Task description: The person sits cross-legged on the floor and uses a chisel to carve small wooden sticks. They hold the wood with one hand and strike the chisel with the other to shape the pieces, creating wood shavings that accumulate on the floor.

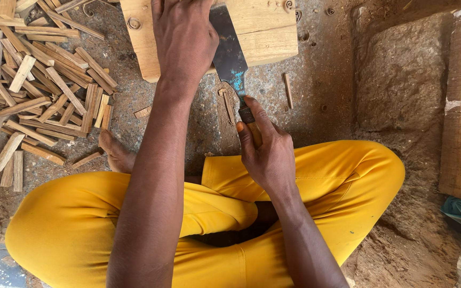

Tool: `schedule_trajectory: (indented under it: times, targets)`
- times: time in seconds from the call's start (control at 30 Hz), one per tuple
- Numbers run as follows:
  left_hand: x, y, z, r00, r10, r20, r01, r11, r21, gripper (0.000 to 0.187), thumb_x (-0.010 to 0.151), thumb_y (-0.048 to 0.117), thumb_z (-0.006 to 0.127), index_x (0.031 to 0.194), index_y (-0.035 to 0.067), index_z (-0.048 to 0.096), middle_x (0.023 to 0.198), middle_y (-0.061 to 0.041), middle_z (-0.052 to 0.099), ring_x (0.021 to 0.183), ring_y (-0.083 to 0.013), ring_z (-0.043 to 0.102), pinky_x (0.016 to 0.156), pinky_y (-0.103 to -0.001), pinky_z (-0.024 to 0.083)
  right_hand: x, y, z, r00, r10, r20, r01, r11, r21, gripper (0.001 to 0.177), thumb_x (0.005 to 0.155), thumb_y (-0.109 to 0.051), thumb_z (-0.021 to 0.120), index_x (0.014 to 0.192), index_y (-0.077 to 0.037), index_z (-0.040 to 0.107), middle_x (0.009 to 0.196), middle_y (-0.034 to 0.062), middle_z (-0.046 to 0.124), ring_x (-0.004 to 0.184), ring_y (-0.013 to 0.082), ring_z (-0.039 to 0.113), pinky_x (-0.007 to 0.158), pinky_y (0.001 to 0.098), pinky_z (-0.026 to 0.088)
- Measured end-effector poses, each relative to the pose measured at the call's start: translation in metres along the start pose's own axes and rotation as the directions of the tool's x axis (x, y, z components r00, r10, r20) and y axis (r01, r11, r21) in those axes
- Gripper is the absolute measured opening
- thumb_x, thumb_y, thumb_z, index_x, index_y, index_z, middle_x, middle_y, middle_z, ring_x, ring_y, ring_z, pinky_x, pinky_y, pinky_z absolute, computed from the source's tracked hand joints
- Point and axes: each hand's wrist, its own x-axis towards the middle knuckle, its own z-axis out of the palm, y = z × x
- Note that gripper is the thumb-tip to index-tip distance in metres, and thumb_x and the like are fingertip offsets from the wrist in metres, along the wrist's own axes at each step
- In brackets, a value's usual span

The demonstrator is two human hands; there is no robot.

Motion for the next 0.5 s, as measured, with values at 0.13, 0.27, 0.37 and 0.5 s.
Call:
schedule_trajectory:
  times: [0.13, 0.27, 0.37, 0.5]
  targets:
    - [0.001, 0.001, -0.001, 1.0, 0.012, -0.019, -0.012, 1.0, 0.011, 0.044, 0.085, -0.005, 0.079, 0.125, 0.011, 0.072, 0.101, -0.01, 0.076, 0.108, -0.0257, 0.069, 0.113, -0.049, 0.038, 0.0, -0.001, 0.0, 0.998, -0.052, -0.021, 0.052, 0.999, -0.004, 0.046, 0.103, -0.018, 0.067, 0.146, -0.012, 0.054, 0.073, 0.014, 0.071, 0.06, 0.0242, 0.073, 0.055, 0.0404, 0.055]
    - [-0.002, -0.002, 0.003, 1.0, 0.01, -0.009, -0.01, 1.0, 0.027, 0.043, 0.085, -0.006, 0.078, 0.124, 0.01, 0.072, 0.098, -0.011, 0.076, 0.104, -0.0257, 0.07, 0.113, -0.048, 0.039, 0.0, -0.002, 0.001, 0.996, -0.082, -0.027, 0.082, 0.996, -0.026, 0.046, 0.103, -0.016, 0.066, 0.147, -0.011, 0.053, 0.077, 0.0154, 0.072, 0.06, 0.0255, 0.073, 0.053, 0.042, 0.054]
    - [-0.004, -0.003, 0.007, 0.999, 0.018, -0.029, -0.017, 0.999, 0.03, 0.044, 0.085, -0.008, 0.076, 0.125, 0.01, 0.072, 0.099, -0.011, 0.076, 0.105, -0.0253, 0.07, 0.113, -0.047, 0.04, 0.001, -0.003, 0.002, 0.999, -0.053, -0.008, 0.053, 0.997, -0.049, 0.048, 0.102, -0.015, 0.065, 0.148, -0.012, 0.052, 0.075, 0.0168, 0.072, 0.056, 0.0272, 0.072, 0.049, 0.0444, 0.052]
    - [0.004, 0.004, -0.006, 0.999, -0.013, 0.032, 0.013, 1.0, 0.01, 0.04, 0.091, -0.006, 0.076, 0.126, 0.012, 0.073, 0.099, -0.01, 0.077, 0.104, -0.0239, 0.071, 0.114, -0.048, 0.041, 0.002, -0.006, 0.007, 0.999, 0.027, 0.035, -0.025, 0.998, -0.06, 0.051, 0.1, -0.013, 0.063, 0.149, -0.013, 0.05, 0.072, 0.0171, 0.072, 0.047, 0.0292, 0.069, 0.043, 0.0456, 0.051]
